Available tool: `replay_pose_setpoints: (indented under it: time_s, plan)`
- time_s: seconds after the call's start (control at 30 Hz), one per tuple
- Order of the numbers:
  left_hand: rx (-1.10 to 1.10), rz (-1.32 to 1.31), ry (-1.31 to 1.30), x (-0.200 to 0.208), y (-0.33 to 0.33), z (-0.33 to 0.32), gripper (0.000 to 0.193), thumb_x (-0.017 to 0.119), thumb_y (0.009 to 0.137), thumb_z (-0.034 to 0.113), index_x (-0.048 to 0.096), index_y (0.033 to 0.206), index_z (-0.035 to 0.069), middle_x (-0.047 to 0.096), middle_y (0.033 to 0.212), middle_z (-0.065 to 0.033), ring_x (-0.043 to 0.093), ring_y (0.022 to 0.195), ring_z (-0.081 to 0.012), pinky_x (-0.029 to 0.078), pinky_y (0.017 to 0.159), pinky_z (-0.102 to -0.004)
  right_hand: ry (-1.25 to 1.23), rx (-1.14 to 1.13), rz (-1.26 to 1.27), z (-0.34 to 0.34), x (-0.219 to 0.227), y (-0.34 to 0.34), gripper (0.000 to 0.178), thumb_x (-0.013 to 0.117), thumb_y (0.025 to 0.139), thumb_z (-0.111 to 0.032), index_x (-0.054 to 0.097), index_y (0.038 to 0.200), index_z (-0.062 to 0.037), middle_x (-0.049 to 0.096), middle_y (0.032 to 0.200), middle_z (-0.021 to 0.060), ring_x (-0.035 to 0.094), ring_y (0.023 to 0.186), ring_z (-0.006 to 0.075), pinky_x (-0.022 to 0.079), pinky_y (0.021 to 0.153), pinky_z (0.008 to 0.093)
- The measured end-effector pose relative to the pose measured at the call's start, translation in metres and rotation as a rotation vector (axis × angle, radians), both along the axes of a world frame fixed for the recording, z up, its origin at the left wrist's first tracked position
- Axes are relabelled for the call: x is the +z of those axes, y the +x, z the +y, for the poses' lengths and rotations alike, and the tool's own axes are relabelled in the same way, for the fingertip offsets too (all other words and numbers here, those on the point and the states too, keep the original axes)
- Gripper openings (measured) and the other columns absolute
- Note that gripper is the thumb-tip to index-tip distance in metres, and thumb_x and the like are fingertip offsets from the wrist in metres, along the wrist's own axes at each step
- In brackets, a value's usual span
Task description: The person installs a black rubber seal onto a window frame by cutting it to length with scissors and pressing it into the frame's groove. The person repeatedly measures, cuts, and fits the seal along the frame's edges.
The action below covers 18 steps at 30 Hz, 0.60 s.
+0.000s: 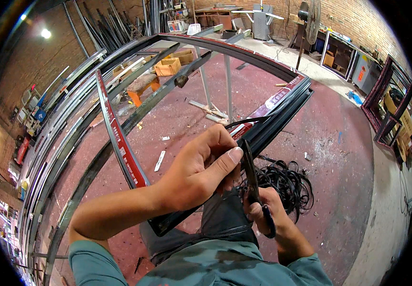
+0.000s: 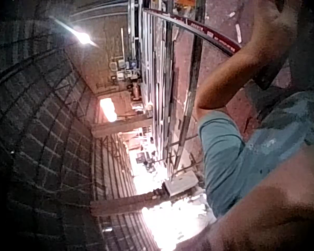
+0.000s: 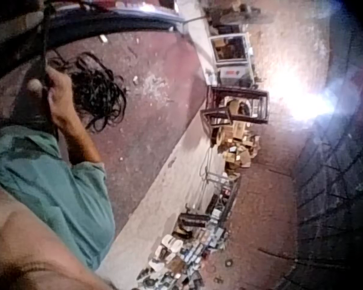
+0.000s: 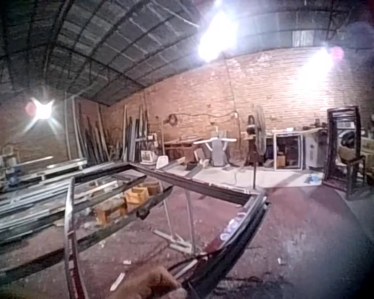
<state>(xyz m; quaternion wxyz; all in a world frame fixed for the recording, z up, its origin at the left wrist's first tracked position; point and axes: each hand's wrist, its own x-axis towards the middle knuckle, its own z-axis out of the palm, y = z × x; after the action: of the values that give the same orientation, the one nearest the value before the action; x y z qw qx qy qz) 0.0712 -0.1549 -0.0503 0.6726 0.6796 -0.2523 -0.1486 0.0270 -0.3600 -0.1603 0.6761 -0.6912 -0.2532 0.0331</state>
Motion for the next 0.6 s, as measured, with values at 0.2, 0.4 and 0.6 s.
replay_pose_setpoints:
  time_s: [0.2, 0.4, 0.6]
  plan:
    - [-0.003, -0.005, 0.014, -0.001, -0.001, 0.001, 0.015, 0.053, 0.106, 0.020, 0.045, 0.104, 0.008, 0.059, 0.078, -0.0045, 0.056, 0.065, -0.0106, 0.047, 0.061, -0.0266, 0.021, 0.066, 0.048, 0.002, 0.006, -0.003, 0.065, 0.057, 0.093, -0.067, 0.059, 0.096, -0.0015, 0.053, 0.070, 0.0025, 0.048, 0.065, 0.0108, 0.041, 0.057, 0.0303]
    - [0.007, -0.013, 0.009, -0.001, -0.002, 0.001, 0.013, 0.052, 0.107, 0.019, 0.044, 0.103, 0.009, 0.058, 0.077, -0.0045, 0.056, 0.064, -0.0104, 0.046, 0.059, -0.0259, -0.038, 0.045, -0.007, 0.004, 0.005, 0.000, 0.068, 0.051, 0.093, -0.072, 0.052, 0.078, -0.0062, 0.048, 0.063, -0.0014, 0.046, 0.057, 0.0109, 0.036, 0.051, 0.0272]
    - [0.048, -0.006, -0.016, -0.002, -0.004, -0.002, 0.011, 0.052, 0.106, 0.016, 0.046, 0.101, 0.007, 0.055, 0.073, -0.0006, 0.052, 0.062, -0.0065, 0.041, 0.056, -0.0223, -0.050, 0.039, -0.005, 0.003, 0.003, 0.000, 0.067, 0.050, 0.094, -0.071, 0.052, 0.078, -0.0062, 0.047, 0.063, -0.0012, 0.045, 0.056, 0.0112, 0.035, 0.050, 0.0277]
